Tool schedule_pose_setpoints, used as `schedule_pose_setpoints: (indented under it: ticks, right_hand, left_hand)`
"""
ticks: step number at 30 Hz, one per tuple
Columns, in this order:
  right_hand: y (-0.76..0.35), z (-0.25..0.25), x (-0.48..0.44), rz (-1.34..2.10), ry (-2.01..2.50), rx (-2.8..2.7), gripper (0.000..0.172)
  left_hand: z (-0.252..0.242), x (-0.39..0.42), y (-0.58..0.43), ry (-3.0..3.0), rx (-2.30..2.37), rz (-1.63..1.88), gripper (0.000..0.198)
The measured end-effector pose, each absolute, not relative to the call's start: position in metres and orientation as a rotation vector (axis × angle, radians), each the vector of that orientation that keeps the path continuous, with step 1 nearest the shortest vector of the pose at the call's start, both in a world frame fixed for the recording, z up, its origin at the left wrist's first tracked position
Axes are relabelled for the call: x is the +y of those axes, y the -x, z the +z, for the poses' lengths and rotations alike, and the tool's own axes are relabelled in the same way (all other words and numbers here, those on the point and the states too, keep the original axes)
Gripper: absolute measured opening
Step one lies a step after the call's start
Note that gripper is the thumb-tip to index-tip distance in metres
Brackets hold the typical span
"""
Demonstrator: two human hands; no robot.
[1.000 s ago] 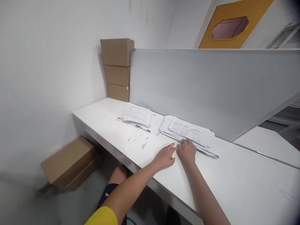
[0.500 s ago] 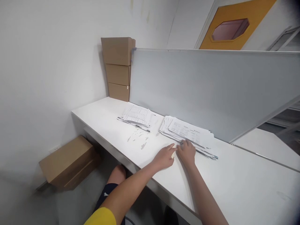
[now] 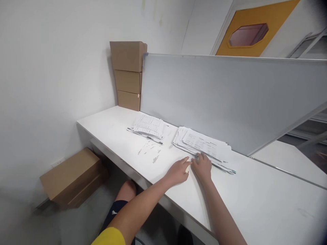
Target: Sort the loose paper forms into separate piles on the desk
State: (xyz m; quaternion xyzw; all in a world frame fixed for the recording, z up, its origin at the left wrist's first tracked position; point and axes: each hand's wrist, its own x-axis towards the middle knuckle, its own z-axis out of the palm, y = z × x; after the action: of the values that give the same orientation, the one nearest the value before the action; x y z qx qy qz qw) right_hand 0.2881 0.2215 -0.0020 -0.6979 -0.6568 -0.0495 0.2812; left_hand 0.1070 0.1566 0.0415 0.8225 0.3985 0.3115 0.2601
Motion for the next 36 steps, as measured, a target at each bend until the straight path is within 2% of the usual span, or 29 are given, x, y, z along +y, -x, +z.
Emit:
schedule_pose_setpoints:
  ticks: [12,21,23,27,29,32,36]
  right_hand:
    - [-0.288,-0.001,0.221,-0.117,1.878,-1.770,0.051]
    - [-0.290,-0.003,0.223,-0.142,1.851,-1.759,0.046]
    - [-0.290,-0.001,0.224,-0.140,1.826,-1.753,0.044]
    - [-0.286,0.007,0.223,-0.160,1.832,-1.724,0.039]
    - [-0.281,0.012,0.221,-0.189,1.868,-1.700,0.039]
    - [-0.272,0.022,0.218,-0.197,1.931,-1.682,0.037]
    - [-0.264,0.032,0.217,-0.195,1.992,-1.689,0.036]
  left_hand:
    - [0.041,0.157,-0.107,-2.234,1.081,0.845,0.059]
    - [0.042,0.158,-0.107,-2.216,1.079,0.845,0.058]
    - [0.043,0.157,-0.108,-2.203,1.087,0.809,0.064]
    - [0.047,0.149,-0.108,-2.240,1.038,0.801,0.097]
    - [0.048,0.146,-0.103,-2.195,0.999,0.919,0.088]
    - [0.047,0.156,-0.080,-1.955,1.142,1.087,0.063]
    - [0.057,0.220,-0.034,-1.994,1.476,1.159,0.048]
